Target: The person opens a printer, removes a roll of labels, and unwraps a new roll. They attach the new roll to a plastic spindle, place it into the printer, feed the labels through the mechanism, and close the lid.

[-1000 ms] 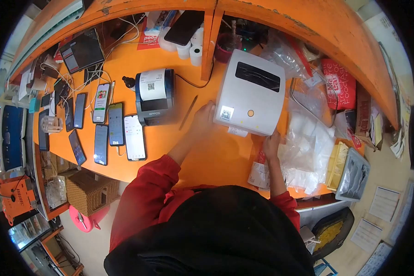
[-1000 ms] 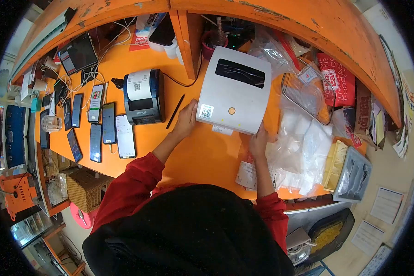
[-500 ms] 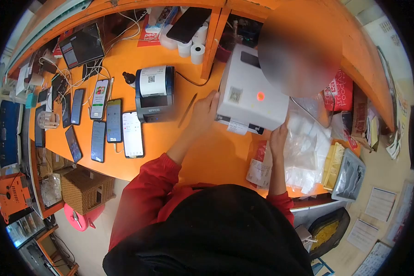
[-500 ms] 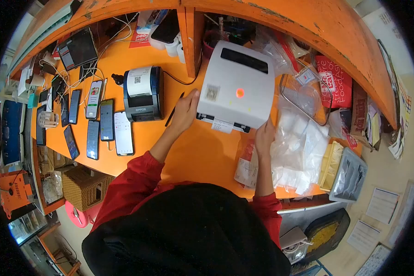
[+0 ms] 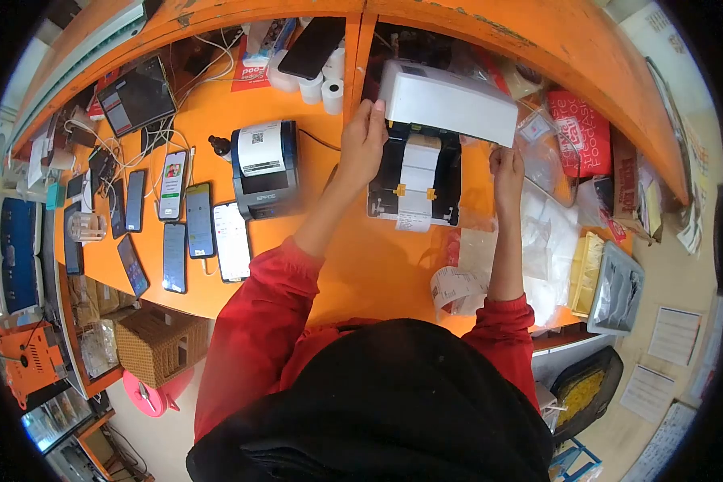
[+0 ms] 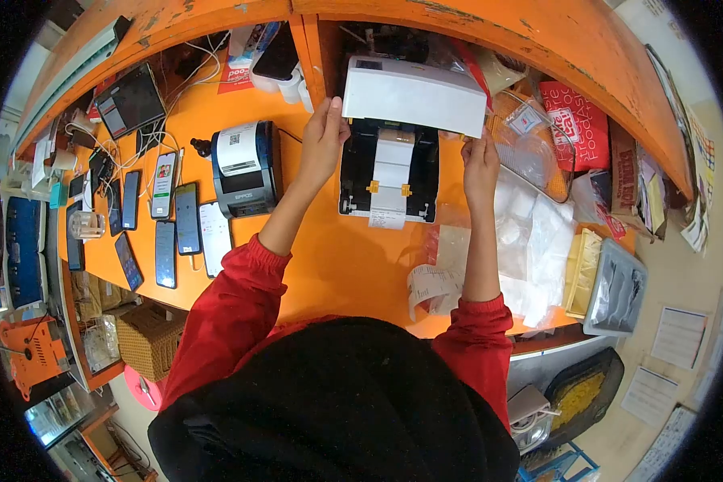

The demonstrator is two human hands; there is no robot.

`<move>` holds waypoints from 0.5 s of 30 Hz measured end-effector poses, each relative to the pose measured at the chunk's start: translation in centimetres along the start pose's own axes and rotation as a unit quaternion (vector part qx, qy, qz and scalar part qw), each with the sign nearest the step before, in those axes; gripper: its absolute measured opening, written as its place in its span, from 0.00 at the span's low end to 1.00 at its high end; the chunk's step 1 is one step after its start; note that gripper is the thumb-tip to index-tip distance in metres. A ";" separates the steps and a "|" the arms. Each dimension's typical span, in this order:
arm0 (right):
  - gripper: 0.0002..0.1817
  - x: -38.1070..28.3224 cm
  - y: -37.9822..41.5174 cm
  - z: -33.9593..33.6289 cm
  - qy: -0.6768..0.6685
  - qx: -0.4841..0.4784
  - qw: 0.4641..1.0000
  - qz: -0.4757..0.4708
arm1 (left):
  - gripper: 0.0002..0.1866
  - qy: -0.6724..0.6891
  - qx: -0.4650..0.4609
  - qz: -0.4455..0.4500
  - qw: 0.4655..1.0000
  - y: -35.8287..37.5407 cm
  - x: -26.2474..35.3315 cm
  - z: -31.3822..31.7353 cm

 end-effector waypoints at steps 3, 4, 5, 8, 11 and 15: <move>0.21 -0.1 0.1 0.2 0.010 -0.006 1.000 -0.005 | 0.20 -0.005 -0.004 0.000 1.000 0.4 0.3 -0.1; 0.21 -0.1 0.1 0.2 0.013 -0.007 1.000 -0.006 | 0.20 -0.003 -0.006 -0.001 1.000 0.5 0.3 0.0; 0.21 0.0 0.2 0.1 0.009 -0.007 1.000 -0.008 | 0.20 0.001 -0.005 -0.002 1.000 0.5 0.1 0.0; 0.21 0.2 0.1 0.1 0.000 -0.010 1.000 -0.012 | 0.20 0.007 -0.002 -0.002 1.000 0.3 -0.4 0.0; 0.20 0.1 0.3 0.3 -0.012 -0.017 1.000 -0.017 | 0.20 0.003 0.002 -0.004 1.000 0.5 -0.1 0.0; 0.19 -0.1 0.7 0.4 -0.035 -0.020 0.998 -0.040 | 0.19 0.014 -0.005 -0.010 1.000 0.4 -0.3 0.0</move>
Point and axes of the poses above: each hand's wrist, its own y-axis away from the middle knuckle, its own z-axis out of the palm, x = y × z, the point moved 9 cm from there along -y, towards the middle knuckle, and after that the axes turned 3 degrees about -z, right-handed, at the moved point
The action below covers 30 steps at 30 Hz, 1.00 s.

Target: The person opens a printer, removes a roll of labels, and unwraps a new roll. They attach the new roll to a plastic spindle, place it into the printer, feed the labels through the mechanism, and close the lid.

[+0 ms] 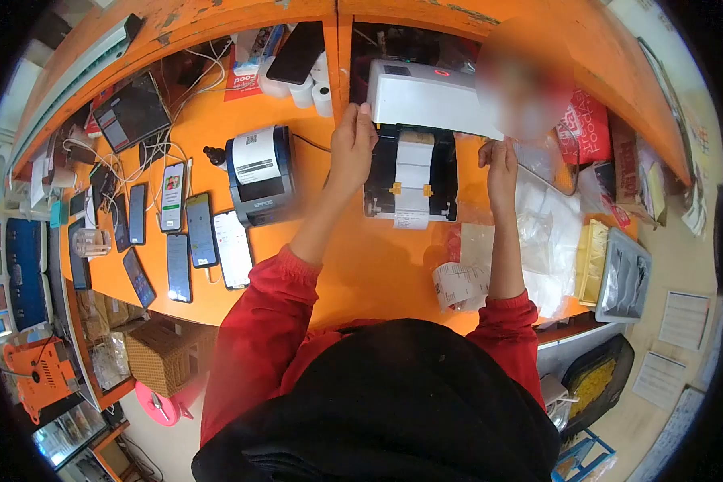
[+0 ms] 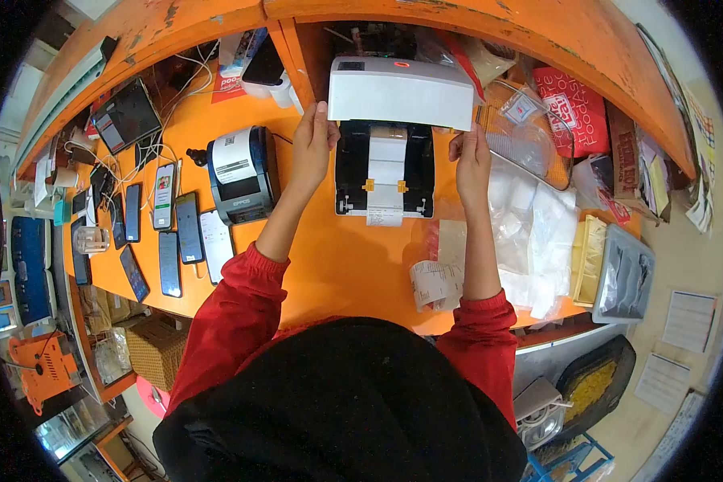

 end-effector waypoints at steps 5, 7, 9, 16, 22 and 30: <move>0.18 -0.3 1.7 0.4 -0.028 0.005 0.999 0.034 | 0.19 0.004 -0.008 -0.008 1.000 0.2 -0.5 0.0; 0.17 -0.4 2.8 0.7 -0.033 -0.006 0.998 0.056 | 0.19 -0.002 -0.010 -0.005 1.000 0.5 -0.5 0.0; 0.15 0.4 4.1 1.0 0.004 -0.030 0.998 0.064 | 0.19 0.001 -0.007 -0.003 1.000 0.8 -0.3 0.1; 0.13 -1.7 4.5 0.5 0.079 -0.003 0.997 0.012 | 0.19 0.033 -0.006 -0.006 0.999 0.2 -0.2 0.3; 0.15 -0.4 1.0 -0.2 0.122 0.024 0.992 0.021 | 0.18 0.074 -0.001 0.023 0.997 0.1 0.3 0.7; 0.28 4.6 -0.8 6.8 0.098 -0.151 0.984 0.011 | 0.16 0.016 -0.056 0.050 0.997 0.7 -0.6 0.4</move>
Point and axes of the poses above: each hand's wrist, its own y-axis away from the middle knuckle, its own z-axis out of the palm, x = y × z, the point moved 9 cm from there along -y, towards the middle knuckle, and after that the axes turned 3 degrees about -z, right-handed, at the moved point
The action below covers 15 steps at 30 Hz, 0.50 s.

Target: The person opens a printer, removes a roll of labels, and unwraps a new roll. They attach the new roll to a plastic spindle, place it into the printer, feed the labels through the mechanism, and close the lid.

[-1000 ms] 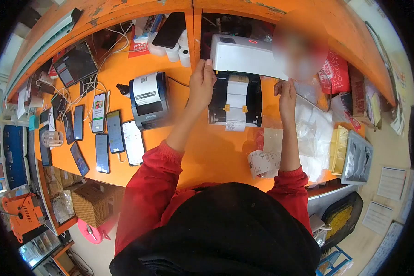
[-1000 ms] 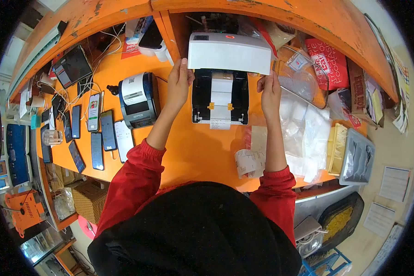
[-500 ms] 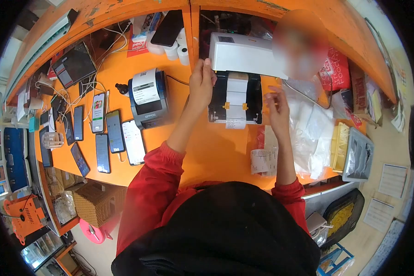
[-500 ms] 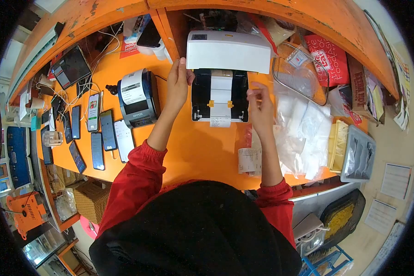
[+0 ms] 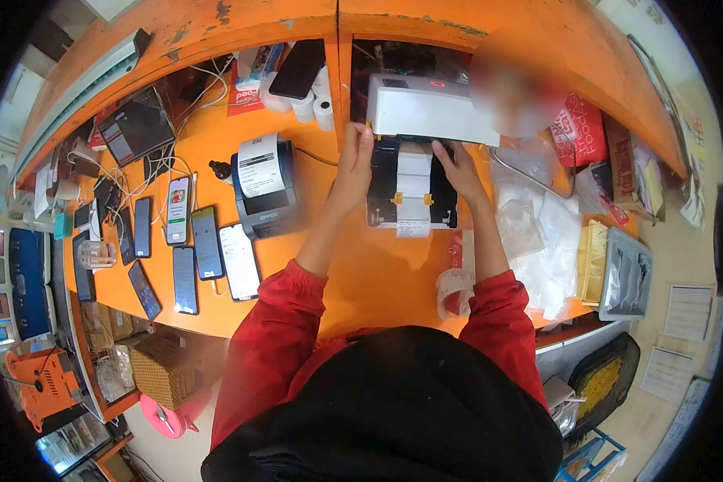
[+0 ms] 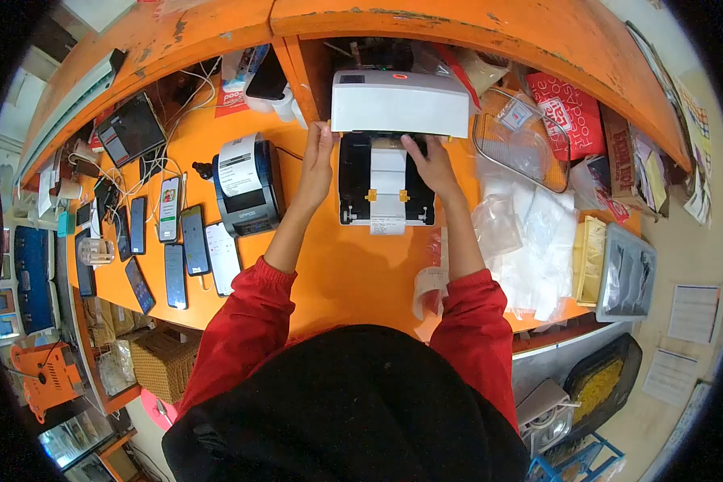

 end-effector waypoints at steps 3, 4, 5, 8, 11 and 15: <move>0.28 -0.2 0.0 0.4 0.136 0.033 0.987 -0.074 | 0.15 -0.063 -0.025 0.004 0.998 0.7 -1.3 -0.1; 0.25 -0.3 0.0 0.7 0.135 0.006 0.988 -0.077 | 0.15 -0.067 -0.031 0.017 0.997 1.1 -1.9 0.0; 0.24 0.6 0.0 0.9 0.170 0.000 0.983 -0.074 | 0.15 -0.073 -0.036 0.029 0.996 1.4 -2.5 0.1; 0.19 2.6 0.4 1.3 0.262 -0.057 0.960 -0.077 | 0.15 -0.110 -0.043 -0.011 0.993 2.5 -3.1 0.2; 0.19 2.5 -0.2 1.3 0.214 -0.026 0.969 -0.122 | 0.14 -0.036 0.010 -0.008 0.999 2.5 -1.9 0.9; 0.22 0.8 -0.8 0.7 0.178 -0.016 0.983 -0.042 | 0.14 0.072 0.033 0.011 0.997 -0.1 -0.9 1.4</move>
Point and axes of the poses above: each hand's wrist, its own y-axis away from the middle knuckle, its own z-axis out of the palm, x = y × z, the point moved 9 cm from there along -y, towards the middle knuckle, and after that the axes turned 3 degrees about -z, right-handed, at the moved point
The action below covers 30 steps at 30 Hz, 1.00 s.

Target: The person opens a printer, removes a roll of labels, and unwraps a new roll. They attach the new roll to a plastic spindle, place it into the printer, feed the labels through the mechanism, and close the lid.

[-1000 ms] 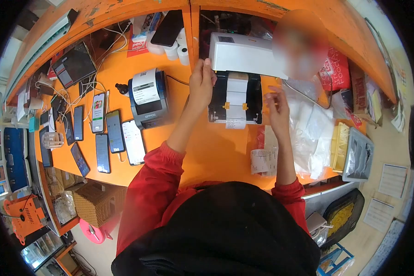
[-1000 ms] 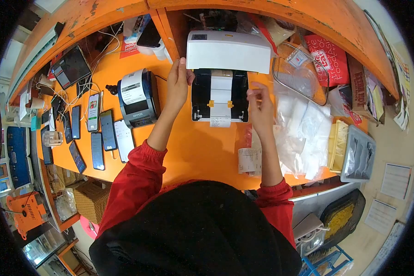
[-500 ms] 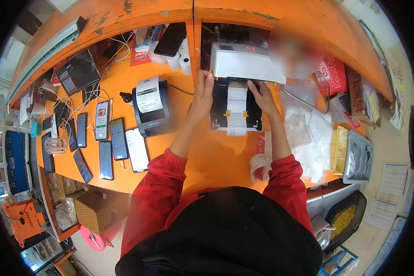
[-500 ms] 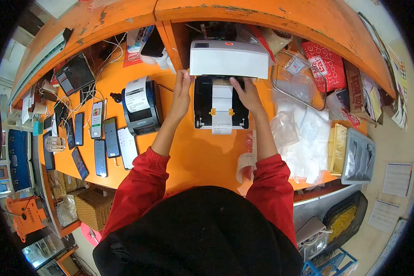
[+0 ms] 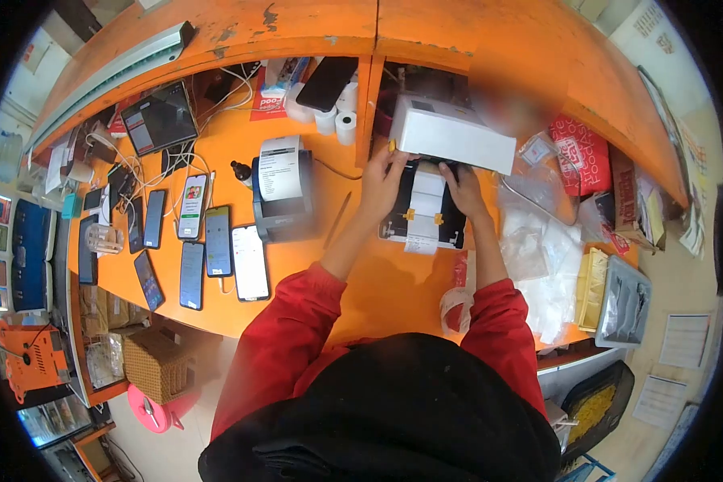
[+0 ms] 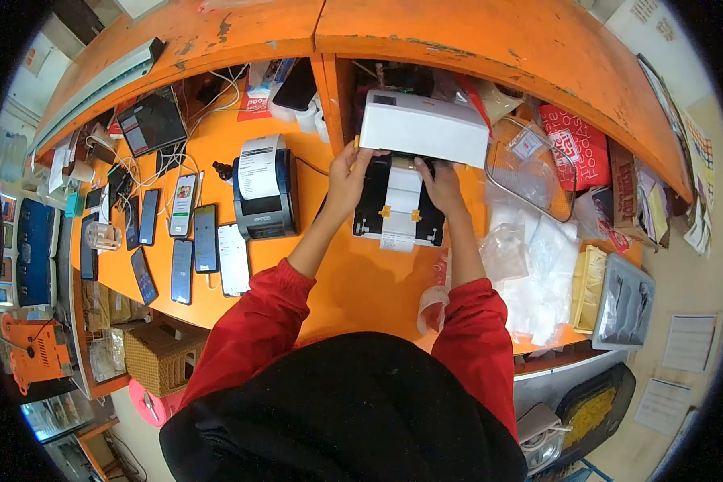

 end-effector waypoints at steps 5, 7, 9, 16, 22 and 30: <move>0.19 -0.3 1.0 0.5 -0.022 0.038 0.998 -0.037 | 0.16 0.055 -0.016 -0.005 0.998 -0.9 1.3 0.2; 0.17 -0.8 1.5 0.6 -0.030 0.025 0.999 -0.021 | 0.15 0.060 -0.011 -0.001 0.998 -0.9 1.8 0.1; 0.16 -2.0 2.3 0.2 -0.041 0.018 0.999 -0.015 | 0.15 0.053 -0.006 -0.003 0.999 -0.9 2.0 -0.2; 0.14 -4.0 7.2 -0.2 -0.045 0.023 0.998 0.035 | 0.09 0.005 0.002 0.090 0.996 -2.3 3.1 0.0; 0.16 -4.4 7.5 -0.3 -0.039 0.020 0.999 0.022 | 0.08 -0.014 0.010 0.045 0.999 -1.1 2.1 -1.0; 0.21 -7.7 9.0 -3.2 0.026 0.067 0.997 -0.020 | 0.09 -0.197 0.009 0.023 0.980 8.0 0.8 -6.2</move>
Point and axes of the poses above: each hand's wrist, its own y-axis away from the middle knuckle, its own z-axis out of the palm, x = y × z, the point moved 9 cm from there along -y, towards the middle knuckle, and after that the axes turned 3 degrees about -z, right-handed, at the moved point
